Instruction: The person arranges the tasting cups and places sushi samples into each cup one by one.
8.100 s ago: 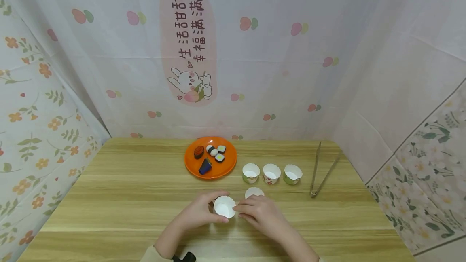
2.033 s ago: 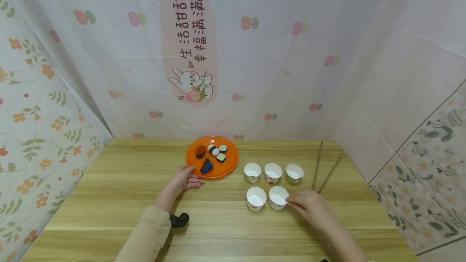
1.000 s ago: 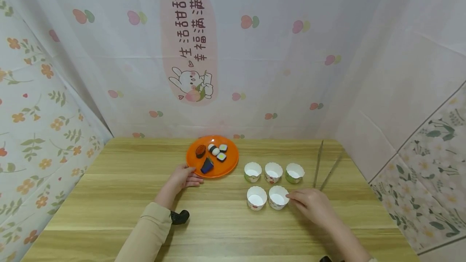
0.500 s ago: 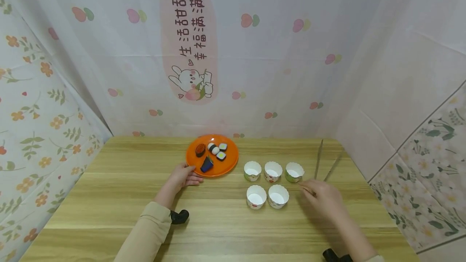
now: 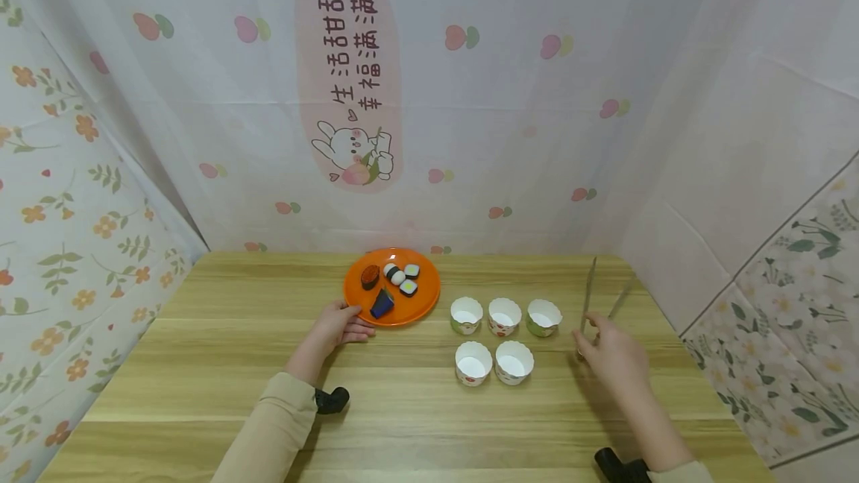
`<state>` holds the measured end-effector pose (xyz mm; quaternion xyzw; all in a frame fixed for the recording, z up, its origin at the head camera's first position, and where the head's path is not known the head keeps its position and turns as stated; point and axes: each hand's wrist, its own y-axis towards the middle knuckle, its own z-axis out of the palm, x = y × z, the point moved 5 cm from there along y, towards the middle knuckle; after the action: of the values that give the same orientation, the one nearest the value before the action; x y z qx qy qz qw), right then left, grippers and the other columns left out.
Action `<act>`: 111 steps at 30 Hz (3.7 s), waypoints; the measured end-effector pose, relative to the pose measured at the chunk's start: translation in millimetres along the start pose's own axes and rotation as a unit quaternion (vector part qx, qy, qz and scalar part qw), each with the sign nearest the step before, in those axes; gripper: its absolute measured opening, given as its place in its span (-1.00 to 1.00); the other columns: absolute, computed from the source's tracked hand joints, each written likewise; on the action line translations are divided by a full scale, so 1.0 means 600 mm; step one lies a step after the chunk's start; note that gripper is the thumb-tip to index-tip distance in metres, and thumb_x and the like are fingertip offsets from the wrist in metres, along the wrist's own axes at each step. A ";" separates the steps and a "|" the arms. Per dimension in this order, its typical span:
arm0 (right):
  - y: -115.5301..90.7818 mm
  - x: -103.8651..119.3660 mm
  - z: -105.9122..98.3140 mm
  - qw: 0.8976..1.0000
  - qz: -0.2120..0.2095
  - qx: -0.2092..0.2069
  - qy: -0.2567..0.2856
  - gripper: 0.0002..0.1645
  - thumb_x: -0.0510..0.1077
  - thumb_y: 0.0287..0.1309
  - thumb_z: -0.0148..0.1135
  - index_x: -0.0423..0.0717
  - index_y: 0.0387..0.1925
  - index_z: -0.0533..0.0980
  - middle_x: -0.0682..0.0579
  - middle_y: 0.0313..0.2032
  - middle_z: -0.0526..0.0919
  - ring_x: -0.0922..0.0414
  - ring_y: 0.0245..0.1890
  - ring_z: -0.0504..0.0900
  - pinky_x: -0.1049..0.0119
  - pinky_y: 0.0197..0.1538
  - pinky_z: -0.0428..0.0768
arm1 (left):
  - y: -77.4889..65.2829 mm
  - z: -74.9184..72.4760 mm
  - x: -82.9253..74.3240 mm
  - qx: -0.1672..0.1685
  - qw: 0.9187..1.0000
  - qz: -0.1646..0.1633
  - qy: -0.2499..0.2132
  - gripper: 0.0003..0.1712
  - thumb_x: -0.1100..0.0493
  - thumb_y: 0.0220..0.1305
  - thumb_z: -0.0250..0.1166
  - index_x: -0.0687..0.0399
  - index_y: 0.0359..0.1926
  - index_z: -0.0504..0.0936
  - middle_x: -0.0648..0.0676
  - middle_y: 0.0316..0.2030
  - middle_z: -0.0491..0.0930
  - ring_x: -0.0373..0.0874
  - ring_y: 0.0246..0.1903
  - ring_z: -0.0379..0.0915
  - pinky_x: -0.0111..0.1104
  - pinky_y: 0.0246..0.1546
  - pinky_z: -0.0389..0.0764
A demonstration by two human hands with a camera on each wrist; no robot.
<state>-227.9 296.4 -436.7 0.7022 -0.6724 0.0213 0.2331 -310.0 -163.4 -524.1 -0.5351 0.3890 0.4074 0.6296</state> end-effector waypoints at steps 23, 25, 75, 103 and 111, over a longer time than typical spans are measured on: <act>0.036 -0.077 0.029 0.979 0.179 0.088 0.037 0.16 0.27 0.19 0.16 -0.63 0.30 -0.07 -0.65 0.08 0.26 -0.52 -0.03 0.38 -0.27 -0.26 0.53 | 0.005 -0.002 0.004 -0.006 1.000 -0.008 0.003 -0.67 0.21 0.51 -0.07 0.40 0.10 0.19 0.24 -0.49 0.65 -0.02 -0.52 0.66 -0.29 -0.48 0.68; 0.038 -0.082 0.034 0.977 0.187 0.093 0.050 0.18 0.27 0.21 0.14 -0.63 0.31 -0.12 -0.67 0.11 0.19 -0.55 0.00 0.32 -0.32 -0.19 0.48 | 0.005 -0.002 0.004 -0.005 1.000 -0.009 0.002 -0.67 0.21 0.51 -0.07 0.40 0.11 0.18 0.24 -0.49 0.65 -0.02 -0.52 0.66 -0.29 -0.48 0.68; 0.066 -0.103 0.062 0.948 0.259 0.136 0.123 0.13 0.04 0.32 0.00 -0.59 0.28 -0.52 -0.64 -0.13 0.41 -0.39 -0.22 0.50 -0.14 -0.23 0.52 | 0.001 0.002 0.001 -0.006 1.000 0.001 0.003 -0.75 0.24 0.49 -0.06 0.38 0.01 0.21 0.23 -0.51 0.64 -0.03 -0.55 0.65 -0.31 -0.50 0.67; 0.052 -0.093 0.048 0.966 0.196 0.112 0.123 -0.10 -0.14 0.37 -0.20 -0.53 0.33 -0.49 -0.77 0.15 -0.05 -0.65 0.07 0.12 -0.45 0.06 0.23 | 0.003 -0.001 0.002 -0.002 1.000 -0.004 0.013 -0.71 0.21 0.50 -0.06 0.38 0.05 0.20 0.22 -0.50 0.65 -0.05 -0.55 0.65 -0.32 -0.49 0.67; 0.054 -0.054 0.028 0.979 0.141 0.093 0.110 -0.11 -0.07 0.42 -0.18 -0.46 0.38 -0.44 -0.70 0.18 0.06 -0.58 0.12 0.14 -0.46 0.07 0.20 | 0.001 -0.001 0.001 -0.003 1.000 0.000 0.012 -0.72 0.21 0.50 -0.06 0.38 0.02 0.20 0.23 -0.50 0.65 -0.04 -0.55 0.65 -0.31 -0.50 0.67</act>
<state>-266.7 321.3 -453.1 0.6124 -0.7299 0.1937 0.2338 -310.3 -163.9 -525.1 -0.5419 0.3954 0.4025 0.6229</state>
